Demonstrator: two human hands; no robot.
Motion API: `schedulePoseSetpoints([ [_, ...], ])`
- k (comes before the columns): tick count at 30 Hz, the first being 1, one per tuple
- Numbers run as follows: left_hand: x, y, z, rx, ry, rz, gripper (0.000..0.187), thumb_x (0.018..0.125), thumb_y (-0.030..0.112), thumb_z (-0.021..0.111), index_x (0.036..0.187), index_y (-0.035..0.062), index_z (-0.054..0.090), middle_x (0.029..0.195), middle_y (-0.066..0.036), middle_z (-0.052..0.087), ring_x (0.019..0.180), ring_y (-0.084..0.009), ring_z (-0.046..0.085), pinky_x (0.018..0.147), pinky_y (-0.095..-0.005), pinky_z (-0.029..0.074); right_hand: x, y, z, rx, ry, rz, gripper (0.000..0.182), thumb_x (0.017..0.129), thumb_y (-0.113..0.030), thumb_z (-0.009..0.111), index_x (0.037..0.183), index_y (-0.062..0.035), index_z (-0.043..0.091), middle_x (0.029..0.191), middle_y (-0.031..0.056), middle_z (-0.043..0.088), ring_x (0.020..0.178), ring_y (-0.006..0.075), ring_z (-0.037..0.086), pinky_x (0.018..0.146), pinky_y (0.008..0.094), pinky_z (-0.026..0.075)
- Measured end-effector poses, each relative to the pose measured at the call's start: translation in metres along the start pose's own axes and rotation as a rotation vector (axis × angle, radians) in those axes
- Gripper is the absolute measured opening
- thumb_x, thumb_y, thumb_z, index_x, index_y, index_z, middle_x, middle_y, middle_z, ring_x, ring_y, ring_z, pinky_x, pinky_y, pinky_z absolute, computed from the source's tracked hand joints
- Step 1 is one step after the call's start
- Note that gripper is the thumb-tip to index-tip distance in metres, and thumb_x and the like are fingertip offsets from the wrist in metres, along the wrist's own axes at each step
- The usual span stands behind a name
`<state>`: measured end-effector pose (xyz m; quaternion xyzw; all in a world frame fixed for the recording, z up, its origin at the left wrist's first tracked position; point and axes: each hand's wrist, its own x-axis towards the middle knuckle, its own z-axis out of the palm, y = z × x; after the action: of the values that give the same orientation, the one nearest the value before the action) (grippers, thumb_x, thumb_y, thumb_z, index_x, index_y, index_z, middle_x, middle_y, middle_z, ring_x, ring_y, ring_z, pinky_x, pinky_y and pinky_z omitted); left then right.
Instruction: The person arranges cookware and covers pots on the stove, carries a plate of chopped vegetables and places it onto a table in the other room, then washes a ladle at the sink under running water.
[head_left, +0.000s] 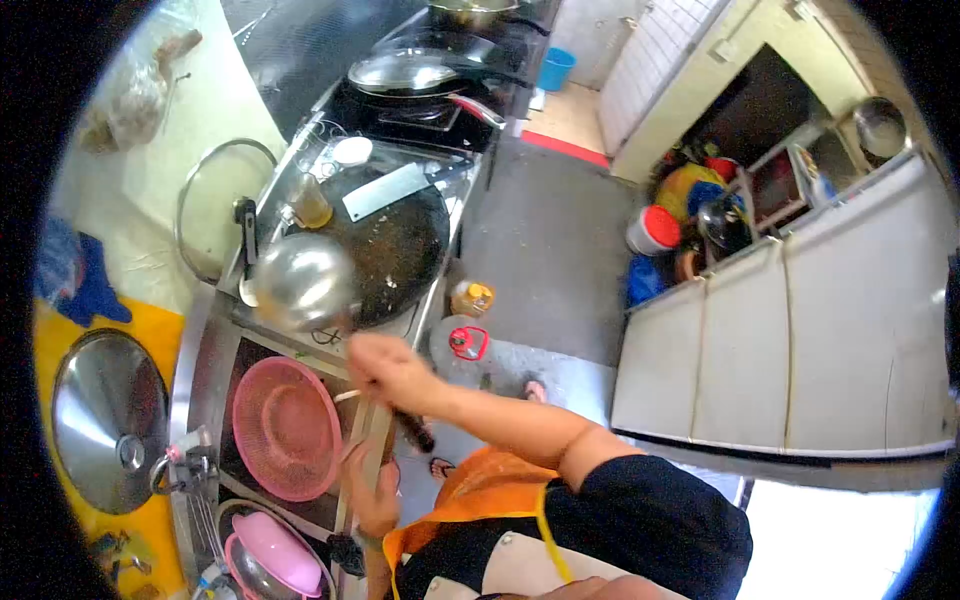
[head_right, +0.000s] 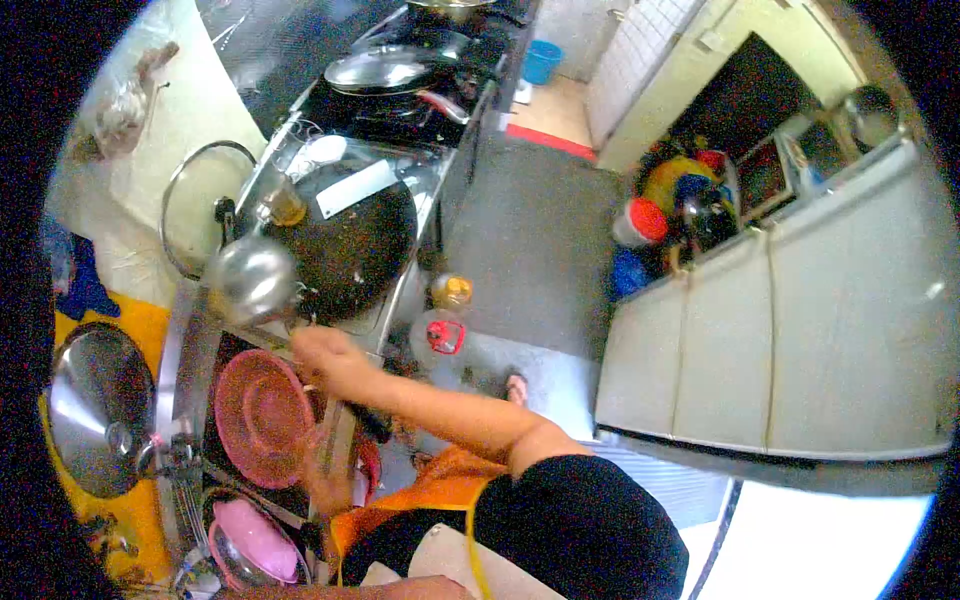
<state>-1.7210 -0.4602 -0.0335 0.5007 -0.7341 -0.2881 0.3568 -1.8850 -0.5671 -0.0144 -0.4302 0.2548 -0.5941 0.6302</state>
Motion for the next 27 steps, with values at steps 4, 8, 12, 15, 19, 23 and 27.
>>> schedulePoseSetpoints([
  [4,0.049,0.042,0.168,-0.338,-0.142,-0.394,0.062,0.075,0.013,0.065,0.125,-0.0044,0.034,0.091,-0.014,0.06,0.085,-0.0221,0.059,0.08,-0.0359,0.043,-0.013,-0.04,-0.119,0.428,0.005,0.235,0.039,0.093,-0.041,0.039,0.071,-0.0087,0.043,0.06,0.0021,0.044,0.048,0.0114,0.04,0.04,0.023,0.029],
  [8,0.117,0.036,0.218,0.263,0.224,-0.313,0.034,0.082,0.024,0.058,0.106,0.0007,0.049,0.075,-0.018,0.059,0.065,-0.0333,0.059,0.058,-0.0408,0.044,0.0,-0.062,-0.214,-0.571,0.003,0.118,0.035,0.092,-0.034,0.044,0.1,-0.0009,0.054,0.089,0.0101,0.06,0.084,0.0189,0.058,0.072,0.0284,0.045],
  [12,0.172,0.013,0.189,0.88,0.371,-0.266,0.035,0.084,0.03,0.054,0.108,0.0045,0.05,0.088,-0.017,0.059,0.074,-0.0348,0.058,0.061,-0.0429,0.046,-0.053,-0.127,-0.353,-0.741,0.037,0.384,0.036,0.086,-0.029,0.054,0.111,-0.0024,0.056,0.106,0.0162,0.06,0.098,0.0251,0.059,0.083,0.0339,0.046],
  [15,0.191,-0.057,0.169,1.074,0.331,-0.098,0.034,0.085,0.027,0.052,0.113,0.008,0.051,0.095,-0.014,0.058,0.079,-0.0322,0.058,0.062,-0.0423,0.048,-0.132,-0.121,-0.458,-0.987,0.337,0.512,0.031,0.084,-0.027,0.055,0.104,-0.0042,0.061,0.101,0.0154,0.063,0.093,0.026,0.061,0.081,0.0345,0.047],
  [19,0.218,-0.077,0.164,1.064,0.152,-0.338,0.032,0.086,0.024,0.049,0.116,0.0123,0.051,0.096,-0.014,0.06,0.082,-0.0329,0.059,0.064,-0.0447,0.047,-0.222,-0.126,-0.531,-1.106,0.575,0.651,0.026,0.082,-0.027,0.056,0.094,-0.0056,0.065,0.09,0.0143,0.065,0.086,0.0271,0.063,0.077,0.0354,0.048],
  [23,0.212,-0.088,0.181,1.323,0.17,-0.288,0.047,0.085,0.029,0.052,0.127,0.0103,0.042,0.103,-0.015,0.056,0.091,-0.0317,0.054,0.078,-0.0413,0.044,-0.266,-0.104,-0.619,-1.279,0.508,0.881,0.031,0.078,-0.031,0.06,0.092,-0.0038,0.064,0.086,0.015,0.065,0.085,0.0284,0.062,0.074,0.0357,0.048],
  [27,0.198,-0.032,0.212,1.197,0.339,-0.041,0.032,0.086,0.022,0.05,0.109,0.0,0.053,0.096,-0.022,0.056,0.089,-0.0361,0.052,0.077,-0.0435,0.041,-0.256,-0.121,-0.647,-1.0,0.46,0.872,0.037,0.08,-0.037,0.058,0.096,-0.0038,0.064,0.094,0.0157,0.064,0.088,0.0279,0.061,0.076,0.0367,0.048],
])
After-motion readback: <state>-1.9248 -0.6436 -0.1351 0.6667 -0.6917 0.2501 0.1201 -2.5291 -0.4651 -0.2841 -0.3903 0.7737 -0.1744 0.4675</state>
